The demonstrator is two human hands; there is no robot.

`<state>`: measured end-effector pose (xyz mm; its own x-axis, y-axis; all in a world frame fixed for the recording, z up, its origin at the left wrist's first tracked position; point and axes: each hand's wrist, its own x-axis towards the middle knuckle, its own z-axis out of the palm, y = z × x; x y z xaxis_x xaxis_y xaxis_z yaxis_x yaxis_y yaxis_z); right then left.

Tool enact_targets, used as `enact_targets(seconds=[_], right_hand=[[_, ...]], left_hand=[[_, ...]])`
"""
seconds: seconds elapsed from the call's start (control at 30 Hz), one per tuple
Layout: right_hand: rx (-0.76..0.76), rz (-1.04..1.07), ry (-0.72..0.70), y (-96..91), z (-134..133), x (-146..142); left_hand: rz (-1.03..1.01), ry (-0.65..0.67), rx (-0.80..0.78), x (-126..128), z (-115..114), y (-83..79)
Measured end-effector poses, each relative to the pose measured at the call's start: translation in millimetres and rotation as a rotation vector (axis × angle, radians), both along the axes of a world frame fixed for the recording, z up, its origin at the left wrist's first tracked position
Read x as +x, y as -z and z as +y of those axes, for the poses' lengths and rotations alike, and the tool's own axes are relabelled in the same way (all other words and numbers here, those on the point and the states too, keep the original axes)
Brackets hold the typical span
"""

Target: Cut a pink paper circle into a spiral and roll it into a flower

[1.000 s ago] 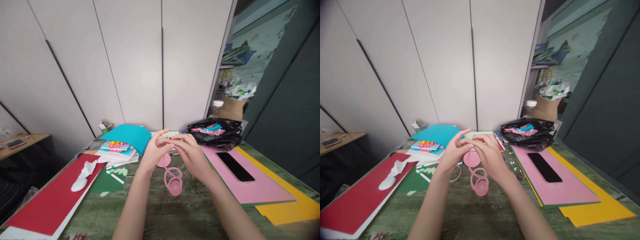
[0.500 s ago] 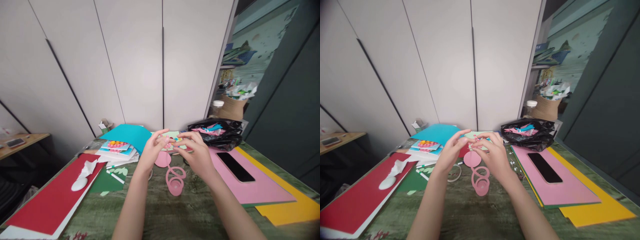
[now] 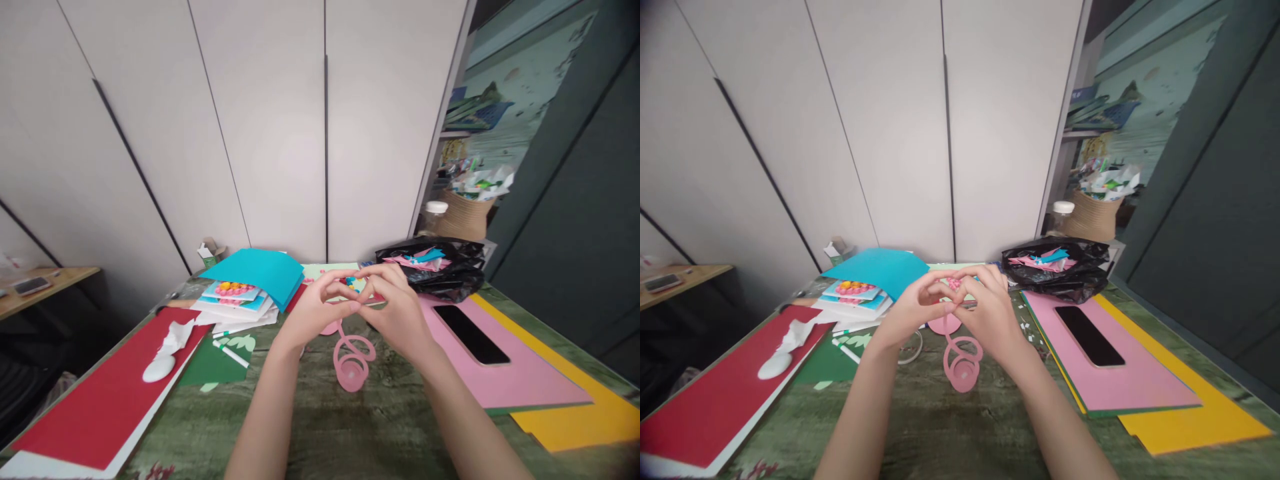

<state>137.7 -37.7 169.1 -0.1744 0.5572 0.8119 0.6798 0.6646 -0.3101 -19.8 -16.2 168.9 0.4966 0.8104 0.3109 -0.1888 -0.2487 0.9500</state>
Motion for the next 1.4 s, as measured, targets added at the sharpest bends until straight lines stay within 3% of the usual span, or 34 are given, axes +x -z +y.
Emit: enact_targets(seconds=[0.53,1.13,1.4], right_hand=[[0.020,0.000,0.002,-2.1,-2.5,0.8],[-0.034,-0.078,-0.110,2.0,-0.8,-4.1],[-0.038,-0.039,-0.050,5.3,2.2,-0.9]], left_hand=[[-0.221,-0.002,-0.171,1.7,5.5,2.7],[-0.184,-0.053,-0.164,-2.5,4.3,-1.1],[-0.129,-0.042,-0.117,0.2,1.6,-1.1]])
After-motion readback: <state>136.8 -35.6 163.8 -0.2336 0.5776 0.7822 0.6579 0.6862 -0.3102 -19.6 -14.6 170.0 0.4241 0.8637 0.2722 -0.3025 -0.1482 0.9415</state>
